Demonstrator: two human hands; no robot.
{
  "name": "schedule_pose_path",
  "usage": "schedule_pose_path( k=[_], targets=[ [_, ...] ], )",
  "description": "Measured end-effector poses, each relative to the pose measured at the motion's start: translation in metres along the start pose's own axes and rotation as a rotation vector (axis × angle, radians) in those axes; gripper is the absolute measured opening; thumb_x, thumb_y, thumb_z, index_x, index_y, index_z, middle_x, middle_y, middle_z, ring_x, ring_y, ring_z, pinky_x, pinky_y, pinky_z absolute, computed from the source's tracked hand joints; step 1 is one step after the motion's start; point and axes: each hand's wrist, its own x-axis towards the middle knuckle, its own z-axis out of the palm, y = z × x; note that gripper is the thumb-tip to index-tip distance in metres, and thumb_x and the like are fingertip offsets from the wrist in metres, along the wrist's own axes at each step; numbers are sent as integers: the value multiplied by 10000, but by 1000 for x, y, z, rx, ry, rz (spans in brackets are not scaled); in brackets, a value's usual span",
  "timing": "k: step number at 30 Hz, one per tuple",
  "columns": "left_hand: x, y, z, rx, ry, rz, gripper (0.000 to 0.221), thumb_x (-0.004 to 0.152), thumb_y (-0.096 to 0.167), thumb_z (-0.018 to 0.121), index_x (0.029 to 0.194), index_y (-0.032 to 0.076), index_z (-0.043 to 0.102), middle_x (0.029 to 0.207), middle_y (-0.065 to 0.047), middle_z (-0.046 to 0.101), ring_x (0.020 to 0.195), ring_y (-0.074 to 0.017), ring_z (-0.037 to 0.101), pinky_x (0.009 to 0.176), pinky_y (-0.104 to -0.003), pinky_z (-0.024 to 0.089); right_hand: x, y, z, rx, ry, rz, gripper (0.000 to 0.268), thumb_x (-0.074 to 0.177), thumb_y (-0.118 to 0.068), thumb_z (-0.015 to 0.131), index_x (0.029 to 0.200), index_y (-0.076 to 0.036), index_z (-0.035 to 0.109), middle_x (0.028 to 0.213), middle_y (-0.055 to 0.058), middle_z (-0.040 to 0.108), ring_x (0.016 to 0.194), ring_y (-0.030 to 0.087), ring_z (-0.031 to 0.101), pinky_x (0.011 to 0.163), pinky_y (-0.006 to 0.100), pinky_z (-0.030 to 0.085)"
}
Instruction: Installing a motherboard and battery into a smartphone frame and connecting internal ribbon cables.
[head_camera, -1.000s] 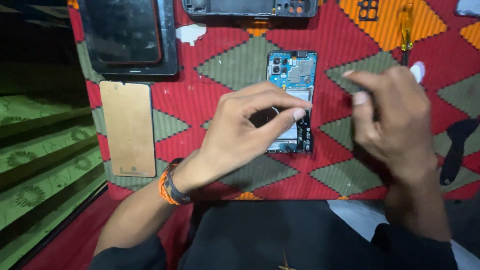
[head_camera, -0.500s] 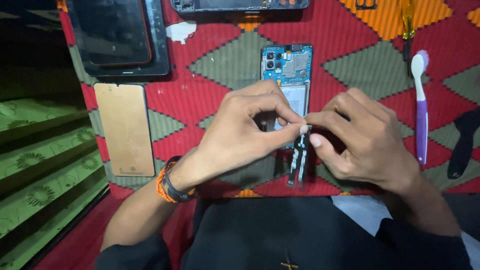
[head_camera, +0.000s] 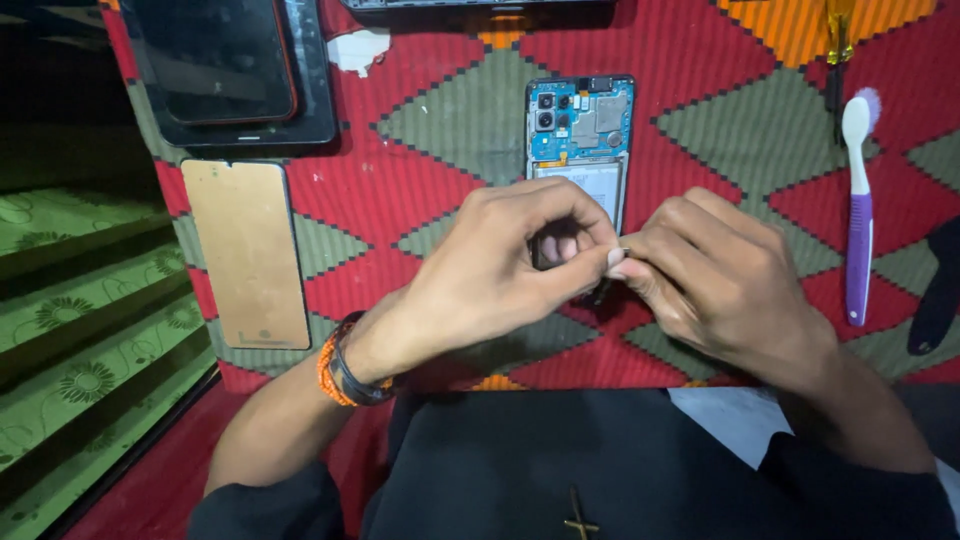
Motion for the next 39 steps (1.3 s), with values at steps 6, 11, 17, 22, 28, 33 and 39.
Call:
schedule_pose_path(
  k=[6,11,17,22,28,33,39],
  targets=[
    [-1,-7,3,28,55,60,104,943,136,676,866,69,660,809,-18,658,721,-127,601,654,-275,489,0,-2,4,-18,37,-17,239,1051,-111,637,873,47,666,784,128,606,661,253,553,633,364,480],
    [-2,-7,6,-2,101,41,102,945,118,694,855,82,661,811,-3,654,722,-110,586,655,-259,480,-2,-2,7,-11,62,0,241,1058,-102,622,878,49,678,775,129,610,652,251,565,605,354,473],
    [-1,-8,10,-23,125,15,104,927,119,728,843,93,673,791,10,660,708,-95,576,646,-251,475,-1,-1,5,312,-7,190,183,1006,-88,642,886,49,651,717,101,559,604,213,518,553,339,404],
    [-3,-9,11,-36,128,-10,105,916,127,743,837,83,690,776,6,658,695,-89,564,633,-245,480,-1,1,3,433,-83,251,172,993,-103,639,898,41,642,704,79,530,568,179,476,509,316,360],
    [-4,-9,15,-40,158,9,81,908,80,733,837,80,693,784,3,663,694,-82,564,626,-229,485,-2,1,0,457,-139,297,182,991,-99,641,842,4,635,683,51,543,545,147,473,499,295,350],
    [-4,-9,17,-12,168,40,104,925,105,733,839,88,678,783,0,663,699,-101,578,647,-251,490,-3,-3,3,459,-110,249,366,1004,-40,610,674,-31,452,594,37,386,492,154,358,487,329,294],
    [-1,-8,8,-28,121,-40,88,917,102,736,845,102,685,783,25,653,700,-78,557,642,-242,467,-11,0,8,465,-118,286,202,976,-157,670,851,-9,612,672,45,467,542,167,383,528,319,320]
  ],
)
